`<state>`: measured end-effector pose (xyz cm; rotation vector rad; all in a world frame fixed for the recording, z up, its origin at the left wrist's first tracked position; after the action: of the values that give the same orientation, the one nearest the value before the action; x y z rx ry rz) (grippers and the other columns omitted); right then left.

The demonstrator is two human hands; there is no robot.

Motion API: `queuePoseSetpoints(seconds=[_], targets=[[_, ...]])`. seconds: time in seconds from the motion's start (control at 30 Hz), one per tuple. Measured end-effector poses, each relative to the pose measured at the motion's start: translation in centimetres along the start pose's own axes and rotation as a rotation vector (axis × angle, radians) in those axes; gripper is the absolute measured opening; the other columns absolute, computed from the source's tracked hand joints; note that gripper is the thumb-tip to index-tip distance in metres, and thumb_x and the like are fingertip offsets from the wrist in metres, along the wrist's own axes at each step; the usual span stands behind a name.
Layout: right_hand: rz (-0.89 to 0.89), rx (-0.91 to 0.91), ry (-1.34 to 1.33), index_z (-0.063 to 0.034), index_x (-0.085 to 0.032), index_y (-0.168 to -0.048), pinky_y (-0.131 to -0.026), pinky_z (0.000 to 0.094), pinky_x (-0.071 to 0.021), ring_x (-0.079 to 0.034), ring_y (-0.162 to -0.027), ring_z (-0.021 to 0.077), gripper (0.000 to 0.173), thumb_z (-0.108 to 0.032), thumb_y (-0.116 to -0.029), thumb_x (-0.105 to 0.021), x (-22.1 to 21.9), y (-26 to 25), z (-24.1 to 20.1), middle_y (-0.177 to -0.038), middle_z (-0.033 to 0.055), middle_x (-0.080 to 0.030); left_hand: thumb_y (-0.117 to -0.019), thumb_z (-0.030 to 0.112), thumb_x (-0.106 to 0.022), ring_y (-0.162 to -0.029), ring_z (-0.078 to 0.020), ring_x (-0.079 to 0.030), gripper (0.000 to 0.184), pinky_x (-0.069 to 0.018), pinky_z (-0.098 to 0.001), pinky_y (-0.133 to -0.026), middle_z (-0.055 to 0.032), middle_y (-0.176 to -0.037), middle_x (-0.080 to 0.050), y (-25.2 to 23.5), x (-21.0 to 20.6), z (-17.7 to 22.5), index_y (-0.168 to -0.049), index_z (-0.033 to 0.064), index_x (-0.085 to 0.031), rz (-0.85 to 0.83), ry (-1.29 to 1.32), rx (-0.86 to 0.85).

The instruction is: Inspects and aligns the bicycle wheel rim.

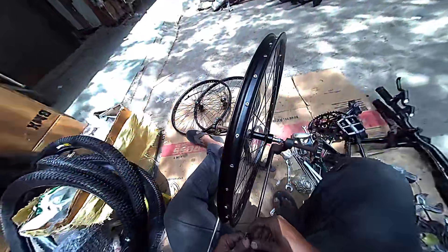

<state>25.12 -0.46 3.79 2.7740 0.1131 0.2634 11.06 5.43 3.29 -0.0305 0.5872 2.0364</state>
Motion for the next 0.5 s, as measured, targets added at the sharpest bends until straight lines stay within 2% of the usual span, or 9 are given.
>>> queuePoseSetpoints(seconds=[0.1,0.17,0.27,0.33,0.37,0.43,0.5], targets=[[-0.053,-0.042,-0.101,-0.0065,-0.072,-0.120,-0.082,0.0419,-0.0605,-0.072,-0.085,0.0188,0.035,-0.031,-0.0948,-0.072,0.1,-0.5,1.0,-0.098,0.0084,-0.075,-0.1067,0.017,-0.049,-0.080,-0.0108,-0.070,0.026,-0.0585,-0.0317,-0.076,-0.0045,-0.091,-0.075,-0.7,-0.2,-0.5,-0.102,0.0019,-0.069,-0.056,0.030,0.040],[-0.094,-0.067,-0.130,-0.0047,-0.071,-0.116,-0.078,0.0419,-0.0592,-0.071,-0.079,0.0185,0.035,-0.034,-0.0974,-0.068,-0.2,-0.9,1.5,-0.092,0.0089,-0.074,-0.1060,0.019,-0.052,-0.082,-0.0121,-0.071,0.025,-0.0592,-0.0327,-0.077,-0.0056,-0.093,-0.075,-0.9,-0.1,-0.8,-0.107,0.0018,-0.069,-0.078,0.108,0.051],[-0.112,-0.090,-0.192,-0.0070,-0.069,-0.108,-0.071,0.0360,-0.0570,-0.067,-0.073,0.0134,0.034,-0.039,-0.0976,-0.067,-0.2,-1.4,1.8,-0.086,0.0041,-0.070,-0.1056,0.018,-0.054,-0.086,-0.0183,-0.074,0.025,-0.0602,-0.0370,-0.080,-0.0101,-0.098,-0.076,-0.9,0.3,-1.4,-0.122,-0.0002,-0.059,-0.103,0.186,0.058],[-0.099,-0.084,-0.302,-0.0075,-0.067,-0.106,-0.070,0.0332,-0.0567,-0.066,-0.075,0.0121,0.031,-0.038,-0.0969,-0.069,-0.1,-1.6,1.7,-0.088,0.0033,-0.069,-0.1075,0.018,-0.049,-0.091,-0.0221,-0.074,0.029,-0.0600,-0.0398,-0.084,-0.0132,-0.104,-0.076,-0.7,0.7,-1.3,-0.129,-0.0009,-0.053,-0.117,0.179,0.057],[-0.083,-0.075,-0.351,-0.0078,-0.067,-0.106,-0.073,0.0329,-0.0577,-0.067,-0.080,0.0125,0.030,-0.036,-0.0964,-0.070,0.1,-1.6,1.6,-0.093,0.0037,-0.069,-0.1080,0.018,-0.048,-0.093,-0.0227,-0.074,0.031,-0.0594,-0.0403,-0.085,-0.0141,-0.105,-0.075,-0.4,1.1,-1.0,-0.131,-0.0019,-0.053,-0.112,0.158,0.067],[-0.039,-0.047,-0.382,-0.0093,-0.067,-0.107,-0.078,0.0348,-0.0605,-0.069,-0.089,0.0146,0.029,-0.035,-0.0943,-0.074,0.8,-1.8,1.5,-0.103,0.0044,-0.070,-0.1067,0.016,-0.049,-0.088,-0.0196,-0.073,0.029,-0.0592,-0.0382,-0.081,-0.0122,-0.100,-0.075,0.4,2.6,-0.2,-0.126,-0.0035,-0.058,-0.032,0.050,0.107],[0.024,-0.025,-0.247,-0.0119,-0.069,-0.105,-0.077,0.0362,-0.0620,-0.071,-0.088,0.0140,0.032,-0.041,-0.0931,-0.074,1.6,-2.0,1.4,-0.104,0.0028,-0.070,-0.1049,0.015,-0.052,-0.080,-0.0138,-0.070,0.023,-0.0576,-0.0334,-0.074,-0.0071,-0.093,-0.075,1.4,5.1,1.4,-0.116,-0.0010,-0.064,0.089,-0.112,0.124]])
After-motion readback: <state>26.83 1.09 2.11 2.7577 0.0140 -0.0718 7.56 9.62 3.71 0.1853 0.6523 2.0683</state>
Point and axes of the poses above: each hand's wrist, its own y-axis away from the middle knuckle, its own x-axis out of the back of the hand, z = x × y, the point moved 8 cm from there along -y, towards the middle knuckle
